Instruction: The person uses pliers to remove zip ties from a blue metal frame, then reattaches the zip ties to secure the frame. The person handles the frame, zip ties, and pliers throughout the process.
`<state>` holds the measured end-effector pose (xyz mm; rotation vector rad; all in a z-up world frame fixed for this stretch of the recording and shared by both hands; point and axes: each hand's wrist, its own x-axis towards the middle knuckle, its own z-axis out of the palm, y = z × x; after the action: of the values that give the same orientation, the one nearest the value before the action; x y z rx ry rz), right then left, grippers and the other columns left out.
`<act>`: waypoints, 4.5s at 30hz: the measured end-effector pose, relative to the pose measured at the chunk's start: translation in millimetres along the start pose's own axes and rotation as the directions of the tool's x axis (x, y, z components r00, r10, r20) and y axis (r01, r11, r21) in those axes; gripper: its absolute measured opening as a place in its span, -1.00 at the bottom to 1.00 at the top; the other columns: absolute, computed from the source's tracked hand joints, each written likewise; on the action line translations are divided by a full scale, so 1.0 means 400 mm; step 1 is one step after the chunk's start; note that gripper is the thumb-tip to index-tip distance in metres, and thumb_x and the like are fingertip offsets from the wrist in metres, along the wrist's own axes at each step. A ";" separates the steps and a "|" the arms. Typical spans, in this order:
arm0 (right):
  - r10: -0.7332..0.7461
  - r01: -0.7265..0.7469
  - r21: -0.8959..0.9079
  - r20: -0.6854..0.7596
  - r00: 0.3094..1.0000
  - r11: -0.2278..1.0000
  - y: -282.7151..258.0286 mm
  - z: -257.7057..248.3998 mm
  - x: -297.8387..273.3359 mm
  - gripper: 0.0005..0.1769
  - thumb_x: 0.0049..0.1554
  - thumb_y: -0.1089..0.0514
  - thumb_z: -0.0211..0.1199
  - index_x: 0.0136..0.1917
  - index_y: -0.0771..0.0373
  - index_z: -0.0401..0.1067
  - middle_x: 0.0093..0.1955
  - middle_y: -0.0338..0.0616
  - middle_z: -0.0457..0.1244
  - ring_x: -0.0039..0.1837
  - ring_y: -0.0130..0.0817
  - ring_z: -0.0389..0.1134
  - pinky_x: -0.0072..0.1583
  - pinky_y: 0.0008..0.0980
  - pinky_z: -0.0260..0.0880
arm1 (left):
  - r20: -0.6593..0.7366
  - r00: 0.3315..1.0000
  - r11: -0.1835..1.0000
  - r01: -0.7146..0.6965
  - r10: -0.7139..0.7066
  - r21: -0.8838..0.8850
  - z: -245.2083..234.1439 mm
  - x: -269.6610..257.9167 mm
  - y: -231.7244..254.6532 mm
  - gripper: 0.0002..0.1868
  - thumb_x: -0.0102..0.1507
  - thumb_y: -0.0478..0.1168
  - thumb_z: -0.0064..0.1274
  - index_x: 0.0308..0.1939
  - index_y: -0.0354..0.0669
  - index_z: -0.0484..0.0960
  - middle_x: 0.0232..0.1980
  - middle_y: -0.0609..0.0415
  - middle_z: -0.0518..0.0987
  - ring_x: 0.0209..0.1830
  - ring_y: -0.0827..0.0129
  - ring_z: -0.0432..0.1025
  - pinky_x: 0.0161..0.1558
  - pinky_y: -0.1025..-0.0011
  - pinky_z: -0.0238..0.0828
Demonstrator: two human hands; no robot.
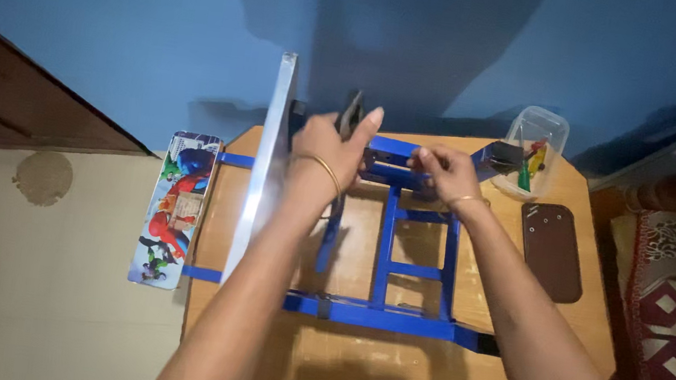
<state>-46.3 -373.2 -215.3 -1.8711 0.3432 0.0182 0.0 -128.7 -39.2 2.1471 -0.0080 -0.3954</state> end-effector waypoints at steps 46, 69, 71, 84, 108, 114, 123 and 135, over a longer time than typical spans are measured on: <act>0.434 -0.563 0.569 0.360 0.826 0.599 0.079 0.196 -0.243 -0.58 0.21 0.01 0.13 0.28 0.21 0.40 0.17 -0.02 0.37 0.18 -0.12 0.47 0.10 0.00 0.59 | 0.151 0.985 0.846 0.013 0.080 -0.532 0.429 -0.022 -0.542 -0.57 0.35 0.02 0.14 0.01 -0.34 0.63 -0.27 0.12 0.61 -0.27 0.53 0.45 -0.22 0.49 0.45; 0.264 -0.562 0.794 0.504 0.822 0.234 0.087 0.259 -0.275 -0.53 0.13 0.17 0.02 0.31 0.30 0.29 0.25 0.17 0.28 0.30 -0.05 0.36 0.26 0.14 0.45 | 0.084 0.984 0.765 -0.069 0.159 -0.640 0.451 0.038 -0.584 -0.80 0.44 -0.21 0.09 0.03 -0.30 0.64 -0.25 0.10 0.60 -0.36 0.54 0.46 -0.37 0.51 0.44; 0.223 -0.648 0.718 0.608 0.762 0.255 0.100 0.261 -0.267 -0.48 0.10 0.14 0.01 0.34 0.19 0.30 0.25 0.06 0.29 0.24 -0.10 0.36 0.24 0.11 0.43 | 0.112 0.986 0.758 -0.021 0.124 -0.652 0.453 0.047 -0.595 -0.81 0.43 -0.22 0.08 0.04 -0.26 0.63 -0.25 0.09 0.60 -0.36 0.52 0.48 -0.37 0.50 0.46; 0.195 -0.646 0.712 0.616 0.763 0.276 0.081 0.285 -0.244 -0.42 0.27 -0.20 -0.13 0.28 0.28 0.31 0.08 0.12 0.34 0.10 -0.02 0.44 0.10 0.02 0.49 | 0.256 0.954 0.933 0.229 -0.158 -0.278 0.309 0.008 -0.410 -0.51 0.25 0.21 0.07 -0.10 -0.14 0.66 -0.34 0.00 0.68 -0.43 0.29 0.57 -0.33 0.30 0.52; 0.518 -0.603 -0.399 -0.310 0.797 0.690 -0.006 0.350 -0.259 -0.17 0.06 -0.21 0.23 0.38 0.40 0.15 0.20 0.39 0.27 0.26 0.31 0.30 0.25 0.12 0.29 | 0.445 0.893 0.845 0.284 -0.062 -0.452 0.485 0.120 -0.514 -0.38 0.37 0.22 -0.10 -0.11 -0.35 0.66 -0.29 -0.05 0.73 -0.36 0.31 0.57 -0.28 0.35 0.48; 0.374 -0.433 -0.337 -0.229 0.899 0.836 0.015 0.335 -0.268 -0.17 -0.05 -0.12 0.45 0.29 0.39 0.18 0.09 0.23 0.28 0.09 0.09 0.33 0.05 -0.04 0.39 | 0.478 0.875 0.825 0.321 -0.071 -0.465 0.465 0.121 -0.507 -0.38 0.38 0.20 -0.14 -0.05 -0.39 0.62 -0.24 -0.12 0.73 -0.25 0.26 0.62 -0.16 0.36 0.56; 0.490 -0.313 0.559 -0.199 0.848 0.768 0.151 0.352 -0.277 -0.66 0.21 0.04 0.20 0.14 0.30 0.48 -0.32 -0.39 0.28 -0.30 -0.58 0.24 -0.24 -0.55 0.30 | 0.569 0.822 0.706 0.415 -0.022 -0.574 0.376 0.116 -0.501 -0.50 0.39 0.12 -0.07 0.01 -0.32 0.58 -0.03 -0.07 0.72 -0.11 0.34 0.60 0.01 0.34 0.56; 0.463 -0.624 0.762 0.495 0.735 0.176 0.051 0.272 -0.272 -0.47 0.21 -0.10 0.01 0.22 0.38 0.32 -0.01 0.03 0.36 0.11 -0.02 0.42 0.13 0.03 0.50 | 0.579 0.814 0.724 0.379 0.035 -0.576 0.386 0.119 -0.509 -0.52 0.40 0.11 -0.12 -0.07 -0.25 0.64 -0.15 0.05 0.71 -0.24 0.40 0.57 -0.14 0.36 0.59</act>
<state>-138.3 -252.8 -249.8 -0.5170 0.7458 0.4051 -27.8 -143.0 -297.2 1.2435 0.0151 -0.9789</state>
